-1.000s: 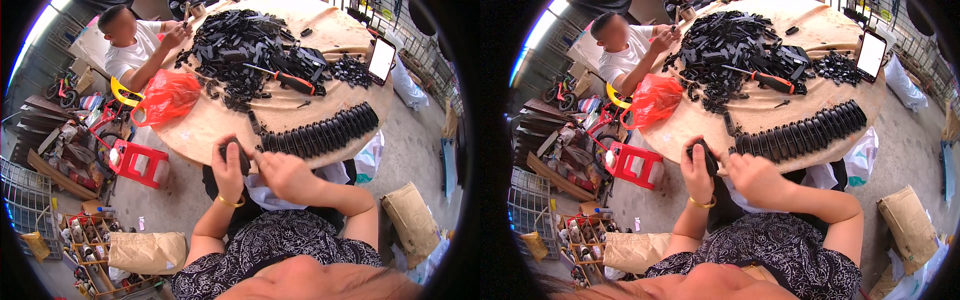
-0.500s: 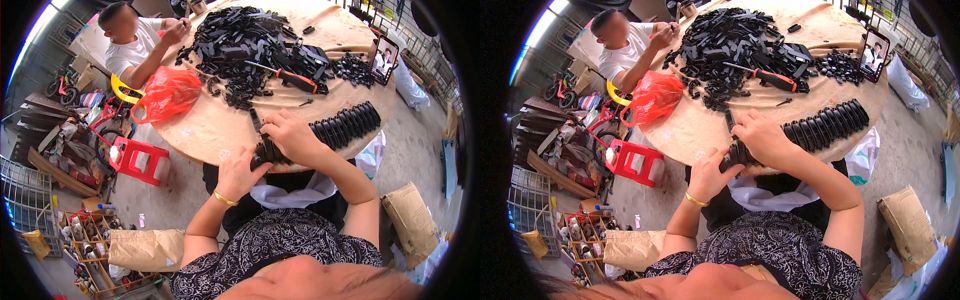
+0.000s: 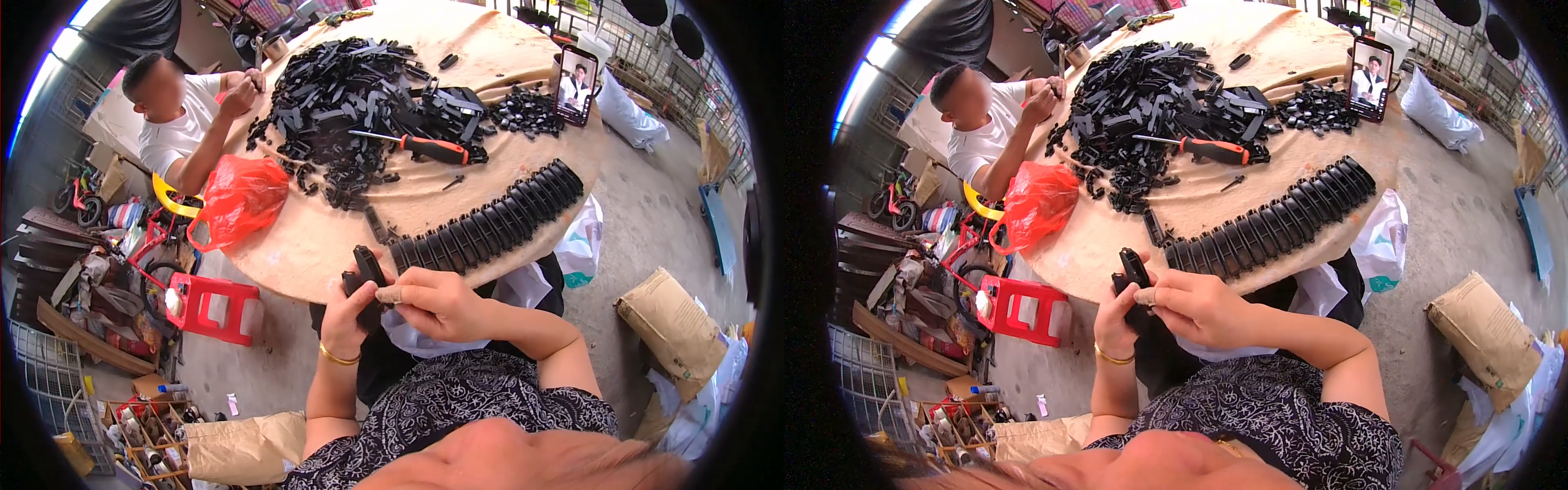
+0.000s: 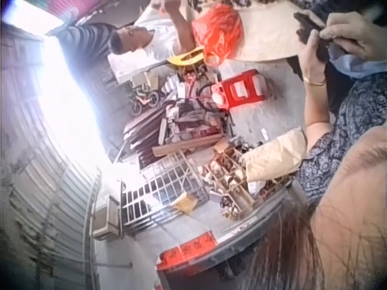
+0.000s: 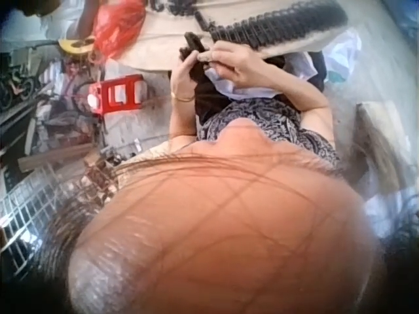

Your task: The person assembles small black components into units by hand, using a screwdriver and a metal rod.

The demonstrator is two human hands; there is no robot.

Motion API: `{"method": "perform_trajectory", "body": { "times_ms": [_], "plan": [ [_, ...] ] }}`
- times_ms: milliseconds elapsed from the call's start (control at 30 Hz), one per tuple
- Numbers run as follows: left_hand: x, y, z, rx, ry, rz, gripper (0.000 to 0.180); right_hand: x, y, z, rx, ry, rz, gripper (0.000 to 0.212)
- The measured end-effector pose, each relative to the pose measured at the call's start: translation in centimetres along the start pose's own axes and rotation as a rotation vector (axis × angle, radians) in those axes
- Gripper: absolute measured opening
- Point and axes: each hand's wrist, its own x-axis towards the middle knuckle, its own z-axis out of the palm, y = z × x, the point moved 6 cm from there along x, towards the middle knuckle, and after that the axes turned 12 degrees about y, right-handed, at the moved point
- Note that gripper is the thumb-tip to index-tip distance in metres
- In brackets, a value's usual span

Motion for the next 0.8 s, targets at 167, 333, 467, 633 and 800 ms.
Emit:
{"method": "perform_trajectory", "body": {
  "times_ms": [167, 333, 467, 633, 800],
  "plan": [
    [0.2, -0.8, 0.8, 0.059, 0.132, -0.064, 0.038, 0.4, 0.7, -0.3, 0.077, 0.0, 0.068, 0.025],
    [0.1, -0.5, 1.7, 0.045, -0.018, -0.142, 0.038, 0.3, 1.1, -1.7, -0.03, 0.066, 0.079, 0.022],
    [0.6, -0.7, 0.7, 0.097, 0.011, -0.119, 0.042, 0.0, 1.8, -2.2, -0.044, 0.107, 0.163, 0.018],
    [0.6, -1.3, 1.3, 0.085, 0.026, -0.102, 0.039, -0.2, 1.9, -2.2, -0.11, 0.142, 0.116, 0.018],
    [0.5, -0.8, 1.3, 0.2, 0.114, 0.084, 0.022, -0.2, 1.2, -2.4, -0.291, 0.262, -0.082, 0.02]
  ]
}}
